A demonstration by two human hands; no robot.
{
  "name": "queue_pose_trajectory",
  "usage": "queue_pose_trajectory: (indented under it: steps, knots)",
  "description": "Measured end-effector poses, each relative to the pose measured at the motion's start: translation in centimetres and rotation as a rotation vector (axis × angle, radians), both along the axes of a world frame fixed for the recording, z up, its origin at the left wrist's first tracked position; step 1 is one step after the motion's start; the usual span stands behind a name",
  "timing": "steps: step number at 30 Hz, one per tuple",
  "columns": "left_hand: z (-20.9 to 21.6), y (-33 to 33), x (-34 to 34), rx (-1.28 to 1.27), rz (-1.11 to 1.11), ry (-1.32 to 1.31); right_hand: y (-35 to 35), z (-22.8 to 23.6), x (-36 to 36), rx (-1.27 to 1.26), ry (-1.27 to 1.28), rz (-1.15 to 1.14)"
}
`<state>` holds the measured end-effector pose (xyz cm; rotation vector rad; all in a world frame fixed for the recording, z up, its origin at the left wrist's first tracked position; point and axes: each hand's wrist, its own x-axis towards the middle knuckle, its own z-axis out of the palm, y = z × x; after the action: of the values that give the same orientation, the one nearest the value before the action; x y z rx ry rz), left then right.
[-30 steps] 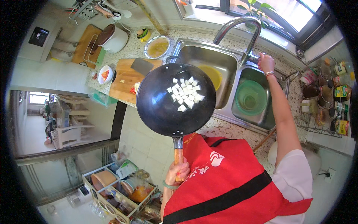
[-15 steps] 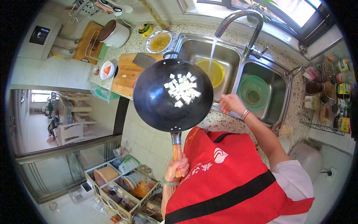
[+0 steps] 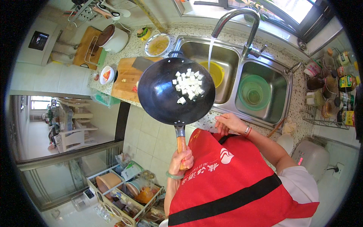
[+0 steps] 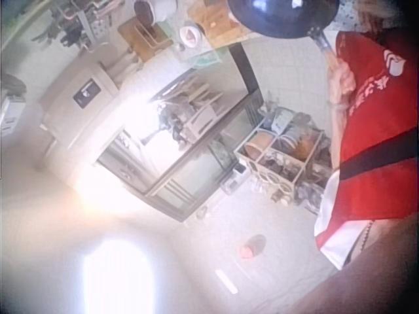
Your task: The person stirs white tofu cubes in a wok on a gas stove using a metal spatula. After cooking, the person moves the wok to the sink and pours the contents into a yellow strainer to drain the liquid.
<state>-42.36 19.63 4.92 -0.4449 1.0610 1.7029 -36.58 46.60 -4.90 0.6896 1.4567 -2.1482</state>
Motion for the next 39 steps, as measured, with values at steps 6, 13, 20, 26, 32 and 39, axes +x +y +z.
queue_pose_trajectory:
  steps: [6,13,20,26,32,39]
  knots:
    - [0.6,1.5,-0.7,-0.021,0.003,0.002,0.1,0.5,-0.1,0.008,0.03,-0.011]
    - [0.2,2.3,-1.5,-0.029,-0.015,0.015,0.5,0.6,-0.1,-0.055,0.023,-0.045]
    - [0.4,2.7,-2.6,-0.035,-0.041,0.006,1.6,0.6,-0.2,-0.057,0.053,-0.093]
    - [0.6,3.6,-3.2,-0.089,-0.049,0.027,2.6,1.2,-0.3,-0.038,0.082,-0.138]
    - [1.5,4.9,-3.9,-0.141,-0.042,0.06,3.0,1.5,-0.3,-0.044,0.102,-0.166]
    - [2.4,6.3,-5.1,-0.165,-0.018,0.099,3.5,1.8,-0.5,-0.064,0.106,-0.198]
